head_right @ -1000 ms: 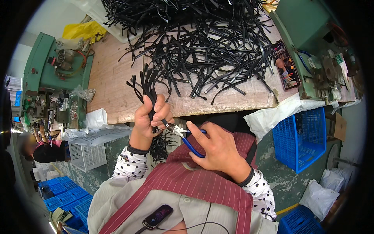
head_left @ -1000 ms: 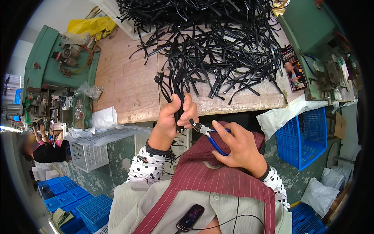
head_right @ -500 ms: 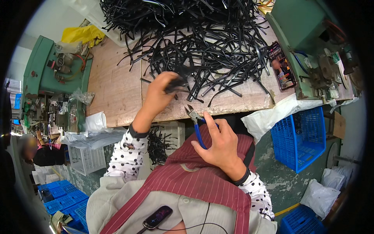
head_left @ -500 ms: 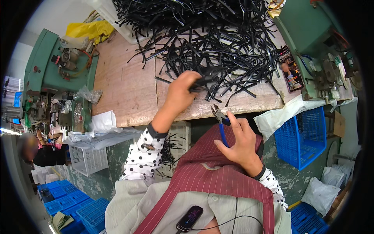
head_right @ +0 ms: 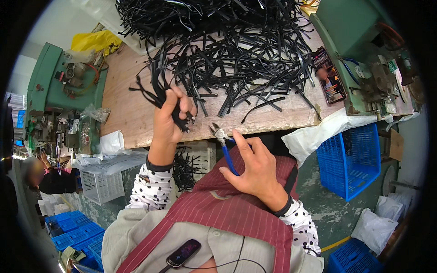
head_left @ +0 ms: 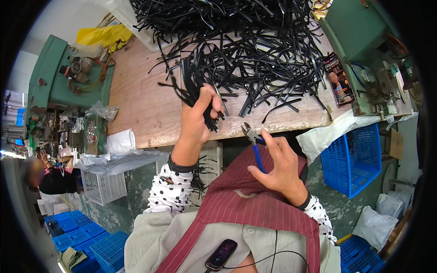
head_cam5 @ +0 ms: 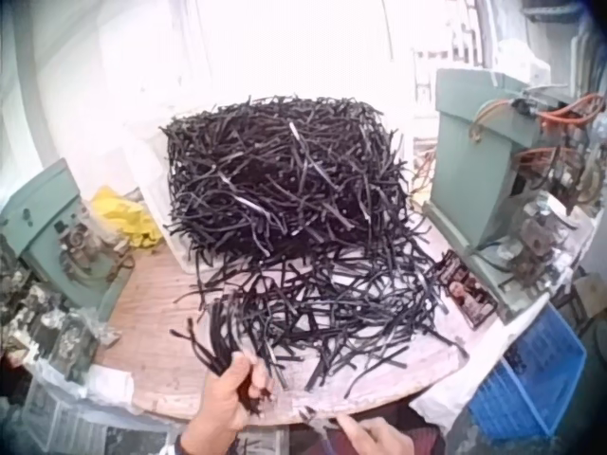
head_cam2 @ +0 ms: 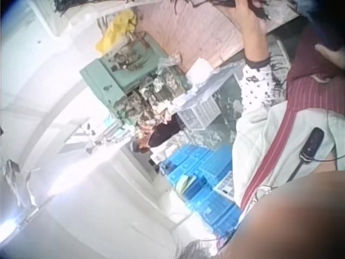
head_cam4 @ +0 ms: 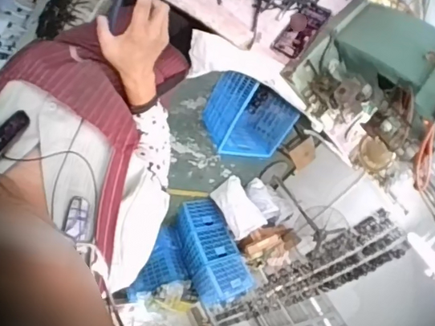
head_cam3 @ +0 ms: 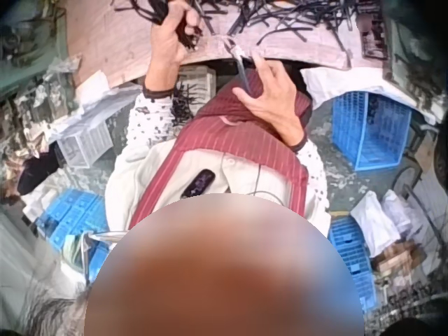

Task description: The person repeatedly picks up black cables from a pile on a wooden table and cuts them into shorter pieces using blue-handled pliers. The cut pieces are dropped back onto the table. The camera is head-mounted and shows the hands and work surface clearly.

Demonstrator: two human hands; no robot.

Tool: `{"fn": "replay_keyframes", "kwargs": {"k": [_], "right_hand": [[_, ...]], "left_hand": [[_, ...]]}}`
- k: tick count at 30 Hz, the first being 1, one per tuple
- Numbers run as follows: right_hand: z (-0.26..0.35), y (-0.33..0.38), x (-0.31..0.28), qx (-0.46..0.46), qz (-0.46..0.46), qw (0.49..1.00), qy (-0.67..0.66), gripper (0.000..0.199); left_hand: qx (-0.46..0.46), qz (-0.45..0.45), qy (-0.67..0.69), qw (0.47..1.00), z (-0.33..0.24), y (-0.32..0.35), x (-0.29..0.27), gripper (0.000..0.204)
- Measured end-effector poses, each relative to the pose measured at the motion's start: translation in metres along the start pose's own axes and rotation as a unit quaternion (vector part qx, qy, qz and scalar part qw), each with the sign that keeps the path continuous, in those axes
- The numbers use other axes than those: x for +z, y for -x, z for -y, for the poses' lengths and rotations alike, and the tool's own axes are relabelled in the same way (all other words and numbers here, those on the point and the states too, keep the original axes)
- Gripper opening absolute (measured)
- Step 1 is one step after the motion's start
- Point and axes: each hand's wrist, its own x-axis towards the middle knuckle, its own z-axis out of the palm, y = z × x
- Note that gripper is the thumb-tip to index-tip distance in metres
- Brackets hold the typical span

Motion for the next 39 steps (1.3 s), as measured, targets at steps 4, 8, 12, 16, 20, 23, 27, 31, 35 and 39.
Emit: {"fn": "replay_keyframes", "kwargs": {"k": [4,8,12,16,20,23,27,31,35,39], "right_hand": [[0.011,-0.006,-0.001,-0.003,0.040,0.999,-0.034,0.090],[0.015,-0.007,-0.001,0.010,0.069,0.996,-0.050,0.090],[0.013,-0.004,0.000,0.027,0.086,0.994,-0.058,0.090],[0.011,-0.002,0.003,0.026,0.089,0.994,-0.057,0.089],[0.009,0.003,0.004,0.011,0.083,0.995,-0.054,0.092],[0.009,0.001,-0.001,-0.006,0.080,0.996,-0.036,0.088],[0.014,-0.007,-0.012,-0.046,0.079,0.995,0.030,0.087],[0.008,-0.002,-0.007,-0.043,0.088,0.995,0.008,0.086],[0.002,0.003,0.006,-0.007,0.077,0.997,-0.020,0.086],[0.000,0.005,0.011,0.021,0.045,0.999,0.018,0.089]], "left_hand": [[0.005,0.039,0.103,0.994,0.006,0.016,0.003,0.029],[0.053,0.033,0.140,0.988,0.016,0.023,0.007,0.026],[0.150,0.036,-0.012,0.988,0.018,0.028,0.016,0.027],[0.151,-0.011,-0.044,0.987,0.018,0.033,0.023,0.027],[0.016,0.000,0.029,0.999,0.010,0.028,0.015,0.031],[-0.053,0.050,0.104,0.992,0.007,0.021,0.007,0.033],[-0.085,0.146,0.129,0.977,0.007,0.019,0.000,0.036],[-0.086,0.133,0.152,0.976,0.012,0.019,-0.004,0.035],[0.003,0.022,0.072,0.997,0.022,0.029,0.002,0.033],[0.071,-0.052,-0.121,0.989,0.021,0.018,-0.006,0.021]]}}
